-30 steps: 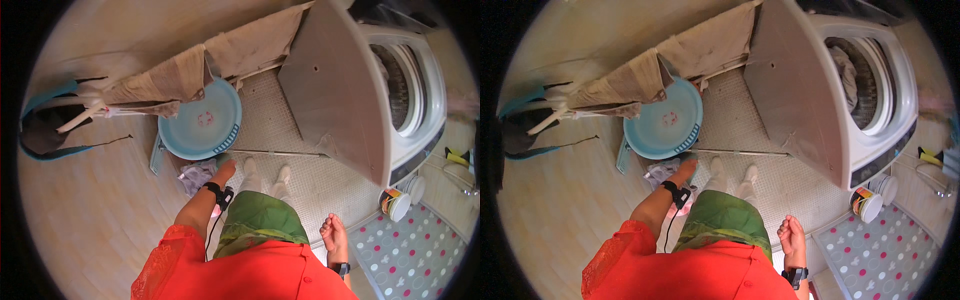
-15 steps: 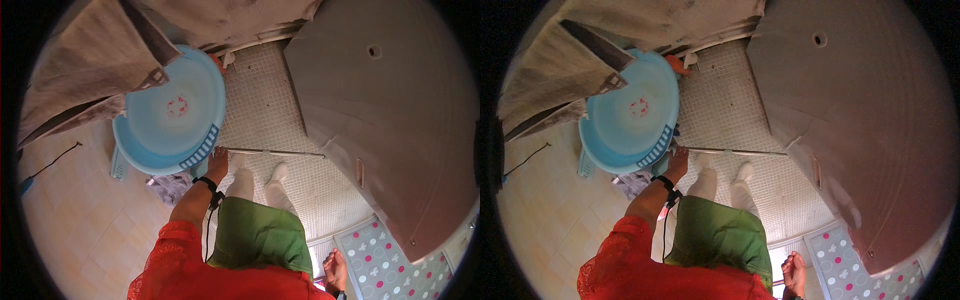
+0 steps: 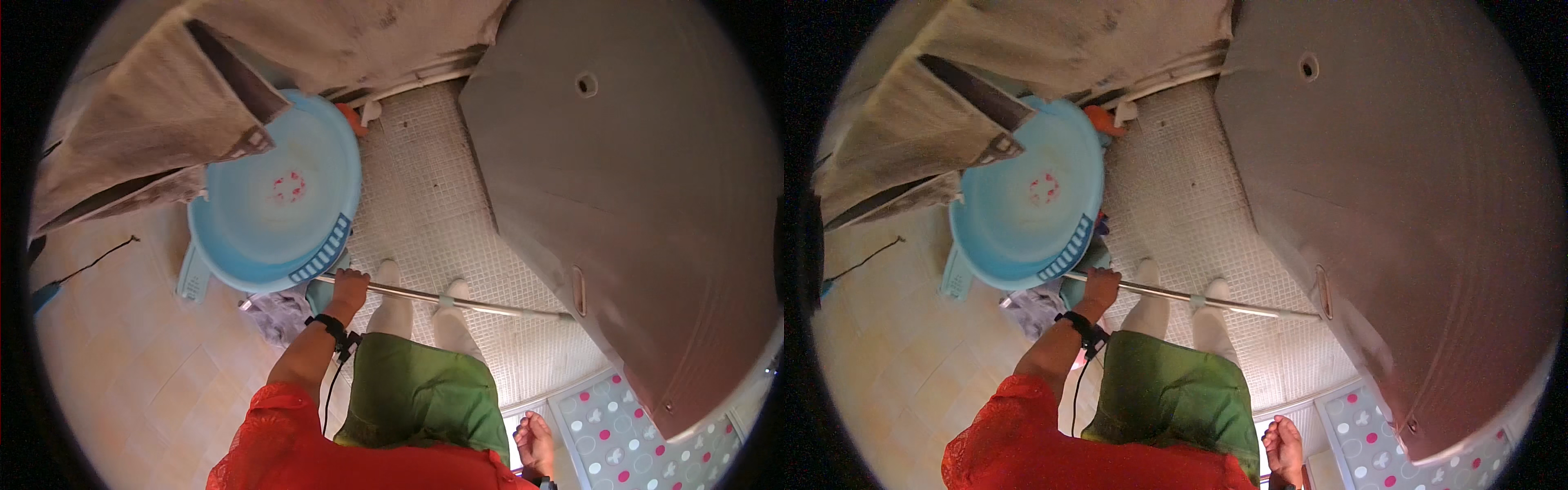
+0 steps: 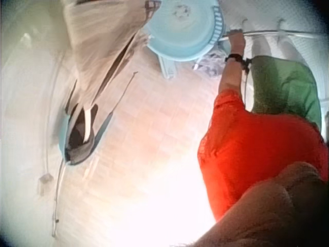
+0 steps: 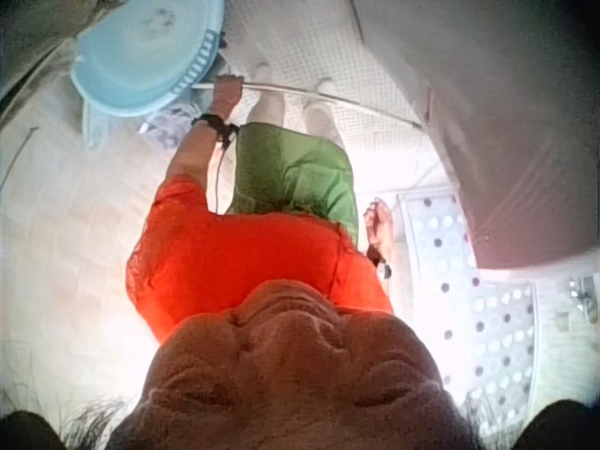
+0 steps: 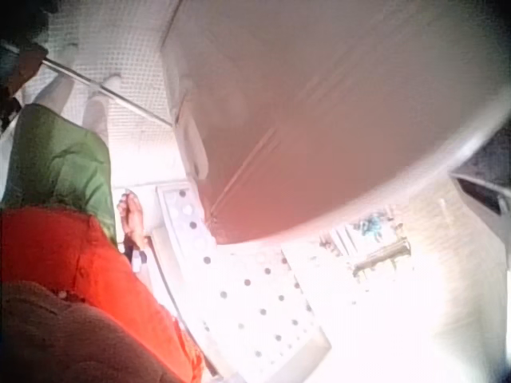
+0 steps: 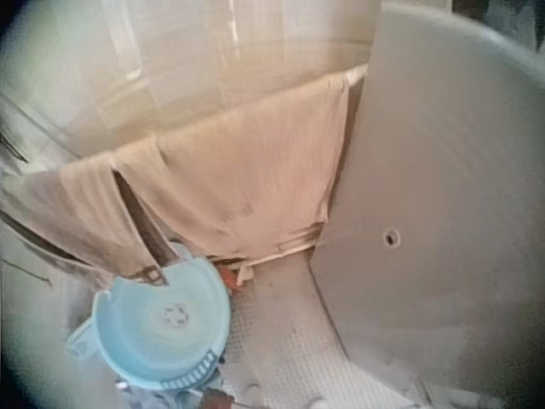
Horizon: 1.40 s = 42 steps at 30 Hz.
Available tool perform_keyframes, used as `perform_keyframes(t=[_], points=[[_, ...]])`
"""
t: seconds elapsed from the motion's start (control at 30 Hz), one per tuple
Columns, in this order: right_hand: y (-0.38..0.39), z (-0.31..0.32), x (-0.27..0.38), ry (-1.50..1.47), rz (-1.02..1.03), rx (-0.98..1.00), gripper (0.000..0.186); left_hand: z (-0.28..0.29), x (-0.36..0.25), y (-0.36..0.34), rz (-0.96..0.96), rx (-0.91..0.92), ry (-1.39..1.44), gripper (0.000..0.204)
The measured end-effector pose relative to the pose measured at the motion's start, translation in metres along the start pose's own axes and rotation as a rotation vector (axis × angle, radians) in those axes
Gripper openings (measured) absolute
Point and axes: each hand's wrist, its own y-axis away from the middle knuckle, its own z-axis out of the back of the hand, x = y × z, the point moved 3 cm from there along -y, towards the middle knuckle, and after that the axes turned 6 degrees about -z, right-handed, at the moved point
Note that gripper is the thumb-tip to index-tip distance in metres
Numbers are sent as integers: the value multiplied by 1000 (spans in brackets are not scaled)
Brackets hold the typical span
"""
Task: Clearing items from a coffee table, mopping the bathroom floor, and sorting items in a box in the kitchen.
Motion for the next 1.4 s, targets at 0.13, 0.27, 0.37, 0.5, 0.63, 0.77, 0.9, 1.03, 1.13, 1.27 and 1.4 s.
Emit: perform_keyframes(t=[0.13, 0.27, 0.37, 0.5, 0.63, 0.77, 0.9, 1.03, 1.13, 1.27, 1.4], points=[[18, 0, -4, 17, -36, 78, 26, 50, -30, 43, -132, -117, 12, 8], [54, -24, 5, 162, 55, 62, 49, 85, -44, 91, -125, -72, -12, 8], [70, -24, 13, 86, 142, 93, 50, 110, -51, 121, -136, -119, -2, 9], [95, -36, 28, 110, 322, 149, 56, 140, -67, 155, -156, -198, -8, 9], [118, -47, 37, 117, 362, 214, 50, 154, -87, 185, -153, -269, -26, 9], [120, -33, 32, 116, 368, 251, 39, 179, -107, 223, -174, -316, 7, 7], [128, -22, 28, 209, 294, 298, 32, 198, -129, 261, -224, -366, 63, 6], [157, -40, 35, 211, 294, 391, 42, 226, -143, 288, -255, -472, 119, 5], [185, -57, 58, 252, 512, 514, 45, 253, -146, 305, -233, -537, 173, 4], [216, -89, 74, 360, 593, 704, 38, 306, -126, 327, -215, -679, 232, 7], [224, -120, 76, 356, 558, 788, 27, 374, -76, 362, -126, -842, 416, 9]])
